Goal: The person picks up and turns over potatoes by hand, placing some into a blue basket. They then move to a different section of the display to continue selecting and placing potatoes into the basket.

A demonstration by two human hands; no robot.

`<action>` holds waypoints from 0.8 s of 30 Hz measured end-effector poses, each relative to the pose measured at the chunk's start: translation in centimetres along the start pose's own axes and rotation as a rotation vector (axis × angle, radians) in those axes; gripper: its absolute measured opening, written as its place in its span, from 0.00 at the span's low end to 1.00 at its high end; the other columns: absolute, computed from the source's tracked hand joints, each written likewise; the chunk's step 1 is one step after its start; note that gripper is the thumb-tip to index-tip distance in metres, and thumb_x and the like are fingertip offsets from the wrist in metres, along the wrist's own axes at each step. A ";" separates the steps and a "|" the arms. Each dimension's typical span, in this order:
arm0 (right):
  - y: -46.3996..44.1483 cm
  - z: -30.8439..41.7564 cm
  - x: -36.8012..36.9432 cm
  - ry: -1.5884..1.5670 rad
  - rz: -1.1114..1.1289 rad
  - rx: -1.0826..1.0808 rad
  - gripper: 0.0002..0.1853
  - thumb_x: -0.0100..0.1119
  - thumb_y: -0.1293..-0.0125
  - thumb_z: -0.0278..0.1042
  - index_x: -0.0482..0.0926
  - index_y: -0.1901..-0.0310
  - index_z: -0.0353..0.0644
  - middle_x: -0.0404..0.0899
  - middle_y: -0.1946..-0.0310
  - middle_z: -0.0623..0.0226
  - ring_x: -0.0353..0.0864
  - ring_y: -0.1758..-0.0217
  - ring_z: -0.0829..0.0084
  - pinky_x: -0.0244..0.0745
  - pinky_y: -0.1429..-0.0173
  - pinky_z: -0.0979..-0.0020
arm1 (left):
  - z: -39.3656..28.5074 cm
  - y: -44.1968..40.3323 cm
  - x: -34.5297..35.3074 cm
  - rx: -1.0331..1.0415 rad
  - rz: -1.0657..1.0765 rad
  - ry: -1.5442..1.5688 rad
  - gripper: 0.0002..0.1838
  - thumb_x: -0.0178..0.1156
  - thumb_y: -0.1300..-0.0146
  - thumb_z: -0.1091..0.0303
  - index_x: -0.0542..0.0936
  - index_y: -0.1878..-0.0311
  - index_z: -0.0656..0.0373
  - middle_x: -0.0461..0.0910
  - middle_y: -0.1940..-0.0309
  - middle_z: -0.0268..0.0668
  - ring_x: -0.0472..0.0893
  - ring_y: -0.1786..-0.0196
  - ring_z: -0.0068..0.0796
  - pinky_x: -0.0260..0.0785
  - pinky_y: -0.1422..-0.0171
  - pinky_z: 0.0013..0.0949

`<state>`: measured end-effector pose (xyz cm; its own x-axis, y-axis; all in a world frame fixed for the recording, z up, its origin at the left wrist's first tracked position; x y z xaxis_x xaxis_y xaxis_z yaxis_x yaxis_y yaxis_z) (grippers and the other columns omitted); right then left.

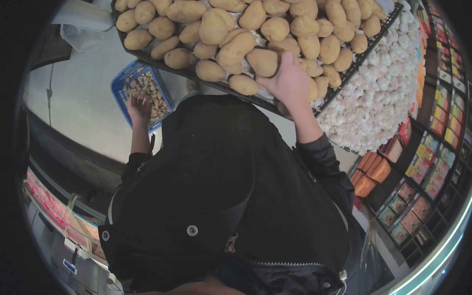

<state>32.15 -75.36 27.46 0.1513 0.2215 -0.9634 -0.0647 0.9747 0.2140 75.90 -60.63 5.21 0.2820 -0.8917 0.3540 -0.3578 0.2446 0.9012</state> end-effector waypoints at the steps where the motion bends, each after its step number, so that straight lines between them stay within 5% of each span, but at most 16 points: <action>1: 0.5 -0.2 -0.8 -0.126 -0.028 0.040 0.36 0.74 0.57 0.58 0.67 0.53 0.45 0.76 0.56 0.66 0.81 0.58 0.59 0.73 0.64 0.57 | 1.7 2.2 2.2 0.017 0.198 -0.251 0.20 0.55 0.28 0.49 0.76 0.44 0.54 0.71 0.47 0.37 0.66 0.44 0.40 0.59 0.44 0.32; 3: 2.0 -1.2 -2.0 -0.304 -0.071 0.107 0.37 0.78 0.61 0.56 0.71 0.53 0.47 0.79 0.58 0.70 0.80 0.57 0.66 0.74 0.58 0.63 | 5.5 7.3 5.7 0.031 0.498 -0.625 0.12 0.57 0.28 0.57 0.82 0.58 0.56 0.73 0.71 0.29 0.65 0.72 0.24 0.53 0.69 0.25; 6: 2.7 -2.0 -1.0 -0.970 0.036 -0.013 0.34 0.81 0.50 0.45 0.72 0.45 0.44 0.76 0.51 0.70 0.75 0.48 0.75 0.71 0.44 0.71 | 10.3 16.7 9.7 0.143 1.146 -1.128 0.04 0.62 0.32 0.70 0.80 0.56 0.56 0.76 0.77 0.28 0.71 0.79 0.16 0.61 0.76 0.17; 9: 3.0 0.0 0.9 -1.400 0.277 0.028 0.42 0.61 0.38 0.65 0.68 0.39 0.30 0.83 0.63 0.49 0.77 0.76 0.70 0.67 0.78 0.77 | 14.4 23.3 11.7 0.246 1.528 -1.386 0.27 0.71 0.38 0.64 0.74 0.36 0.45 0.79 0.51 0.32 0.83 0.68 0.18 0.68 0.73 0.16; 10: 3.1 0.9 1.0 -1.395 0.366 0.102 0.42 0.47 0.36 0.70 0.73 0.47 0.27 0.80 0.73 0.50 0.74 0.80 0.70 0.66 0.75 0.76 | 15.6 24.3 12.3 0.138 1.541 -1.448 0.34 0.72 0.40 0.63 0.69 0.32 0.45 0.78 0.47 0.34 0.84 0.61 0.22 0.69 0.64 0.20; 12: 3.8 3.1 1.5 -1.374 0.582 0.247 0.59 0.17 0.31 0.81 0.84 0.63 0.22 0.73 0.91 0.53 0.68 0.86 0.68 0.65 0.69 0.75 | 17.0 26.0 12.6 -0.083 1.516 -1.569 0.47 0.74 0.44 0.62 0.60 0.23 0.44 0.77 0.38 0.36 0.85 0.48 0.30 0.72 0.46 0.27; 15: 3.8 4.1 2.0 -1.378 0.657 0.190 0.51 0.19 0.27 0.76 0.77 0.49 0.27 0.82 0.80 0.52 0.75 0.85 0.69 0.65 0.77 0.78 | 17.5 22.8 11.8 -0.007 1.547 -1.318 0.37 0.75 0.44 0.68 0.68 0.32 0.51 0.78 0.57 0.38 0.81 0.66 0.26 0.76 0.62 0.26; 18: 3.2 4.3 2.1 -1.172 0.567 0.064 0.52 0.17 0.26 0.75 0.82 0.65 0.29 0.82 0.81 0.54 0.77 0.81 0.70 0.69 0.72 0.78 | 15.8 21.7 11.2 -0.088 1.375 -1.272 0.32 0.76 0.45 0.67 0.73 0.38 0.52 0.78 0.55 0.37 0.77 0.74 0.23 0.75 0.74 0.22; 20: 2.4 4.5 1.0 -0.822 0.150 -0.222 0.25 0.46 0.28 0.56 0.85 0.61 0.43 0.79 0.76 0.72 0.70 0.76 0.79 0.66 0.68 0.78 | 13.9 20.2 10.1 -0.112 1.202 -1.170 0.32 0.75 0.47 0.64 0.73 0.38 0.52 0.75 0.57 0.38 0.75 0.72 0.24 0.74 0.77 0.22; 24: 0.2 4.3 1.3 -0.098 -0.274 -0.512 0.11 0.61 0.32 0.51 0.84 0.58 0.56 0.80 0.63 0.79 0.74 0.60 0.69 0.64 0.61 0.66 | 8.6 13.3 6.6 -0.165 0.918 -0.856 0.31 0.65 0.48 0.50 0.73 0.40 0.48 0.75 0.51 0.39 0.79 0.59 0.35 0.67 0.75 0.28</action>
<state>36.59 -74.71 26.93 0.3189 -0.0109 -0.9477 -0.4751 0.8634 -0.1698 65.31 -66.52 17.38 -0.6969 -0.3140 0.6448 0.0170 0.8916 0.4526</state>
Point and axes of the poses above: each hand's wrist, its own y-axis away from the middle knuckle, its own x-axis out of the palm, z = x × y, the point moved 2 cm from there along -y, towards the middle knuckle
